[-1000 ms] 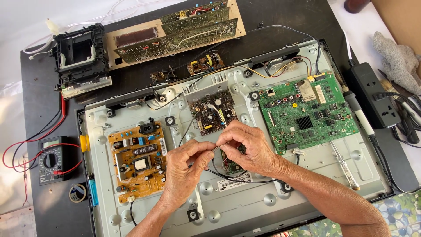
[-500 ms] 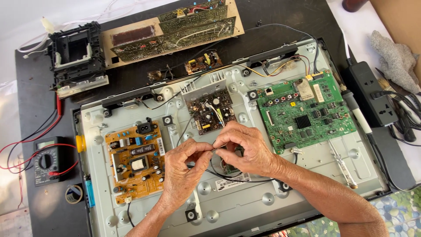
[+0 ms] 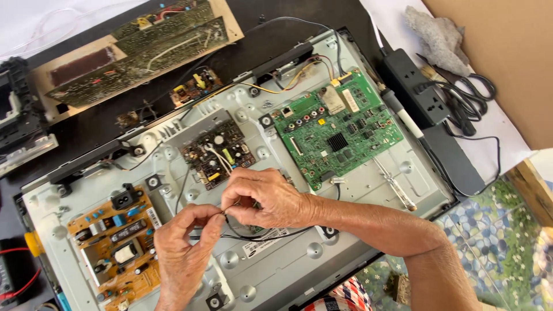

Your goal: Repairing the internal components of a television by connecting wires and inspecting circuit boards

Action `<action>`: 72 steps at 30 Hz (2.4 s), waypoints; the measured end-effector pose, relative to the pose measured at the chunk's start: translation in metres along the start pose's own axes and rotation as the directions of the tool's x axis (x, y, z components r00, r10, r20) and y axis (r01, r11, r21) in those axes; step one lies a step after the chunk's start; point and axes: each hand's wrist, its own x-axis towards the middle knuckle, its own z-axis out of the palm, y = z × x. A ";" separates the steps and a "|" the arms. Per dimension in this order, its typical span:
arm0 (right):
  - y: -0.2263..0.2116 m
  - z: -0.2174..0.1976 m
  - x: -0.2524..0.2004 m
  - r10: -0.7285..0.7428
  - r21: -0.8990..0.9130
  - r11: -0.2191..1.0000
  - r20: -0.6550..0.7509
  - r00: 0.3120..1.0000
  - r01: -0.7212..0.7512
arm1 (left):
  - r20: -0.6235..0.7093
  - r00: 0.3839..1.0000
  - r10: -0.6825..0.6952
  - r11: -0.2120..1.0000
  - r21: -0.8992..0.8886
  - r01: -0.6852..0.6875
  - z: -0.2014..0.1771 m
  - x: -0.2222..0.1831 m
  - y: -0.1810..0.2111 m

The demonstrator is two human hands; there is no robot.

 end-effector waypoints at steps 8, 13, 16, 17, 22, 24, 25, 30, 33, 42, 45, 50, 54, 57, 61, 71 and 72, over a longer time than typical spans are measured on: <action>-0.001 -0.001 -0.002 0.012 0.008 1.000 0.044 0.999 -0.013 | -0.056 0.994 -0.090 0.993 0.072 0.094 0.002 -0.005 -0.012; -0.002 -0.007 -0.003 -0.014 -0.159 0.987 0.073 0.997 0.026 | -0.080 0.996 -0.045 0.985 0.164 0.058 0.001 -0.007 -0.016; -0.017 -0.025 0.001 -0.027 -0.270 0.961 0.099 0.995 0.053 | -0.094 0.994 -0.049 0.981 0.182 0.065 0.001 -0.008 -0.012; -0.025 -0.033 0.004 -0.062 -0.274 0.958 0.078 0.995 0.081 | -0.114 0.990 -0.085 0.978 0.179 0.104 0.001 -0.008 -0.010; -0.075 -0.099 -0.007 -0.009 -0.252 0.968 0.016 1.000 0.013 | -0.182 0.978 -0.102 0.981 0.146 0.130 0.000 -0.013 -0.016; -0.080 -0.118 -0.028 0.026 -0.275 0.961 -0.031 0.999 -0.034 | -0.210 0.970 -0.120 0.975 0.160 0.155 0.000 -0.014 -0.015; -0.078 -0.125 -0.042 0.059 -0.368 0.925 -0.098 0.993 -0.092 | -0.224 0.966 -0.129 0.980 0.119 0.158 0.000 -0.014 -0.015; -0.079 -0.144 -0.094 0.201 -0.603 0.726 -0.273 0.941 -0.330 | -0.249 0.961 -0.124 0.980 0.120 0.157 0.001 -0.016 -0.013; -0.074 -0.153 -0.124 0.266 -0.690 0.582 -0.339 0.902 -0.431 | -0.269 0.954 -0.132 0.986 0.063 0.154 0.003 -0.018 -0.015; -0.064 -0.164 -0.176 0.419 -0.776 0.304 -0.412 0.809 -0.552 | -0.279 0.959 -0.057 0.997 -0.069 0.039 0.005 -0.019 -0.019; -0.065 -0.177 -0.186 0.419 -0.768 0.320 -0.410 0.810 -0.554 | -0.279 0.954 -0.105 0.991 -0.106 0.078 0.004 -0.022 -0.024; -0.088 -0.172 -0.162 0.259 -0.712 0.396 -0.519 0.814 -0.580 | -0.302 0.951 -0.069 0.993 -0.116 0.035 0.006 -0.021 -0.024; -0.094 -0.159 -0.144 0.227 -0.686 0.465 -0.519 0.824 -0.559 | -0.296 0.946 -0.131 0.991 -0.056 0.120 0.004 -0.021 -0.022; -0.091 -0.148 -0.129 0.213 -0.662 0.544 -0.486 0.848 -0.516 | -0.307 0.949 -0.078 0.997 -0.049 0.066 0.003 -0.018 -0.020; -0.061 -0.140 -0.132 0.201 -0.741 0.573 -0.288 0.936 -0.351 | -0.254 0.965 -0.062 0.987 -0.160 0.021 0.003 -0.014 -0.011; -0.058 -0.067 -0.084 0.127 -0.673 0.737 0.230 0.965 0.064 | -0.275 0.961 -0.012 1.000 -0.029 0.004 0.001 -0.010 -0.016; -0.060 -0.061 -0.082 0.123 -0.670 0.739 0.234 0.964 0.069 | -0.281 0.960 -0.013 1.000 -0.027 0.005 0.001 -0.008 -0.016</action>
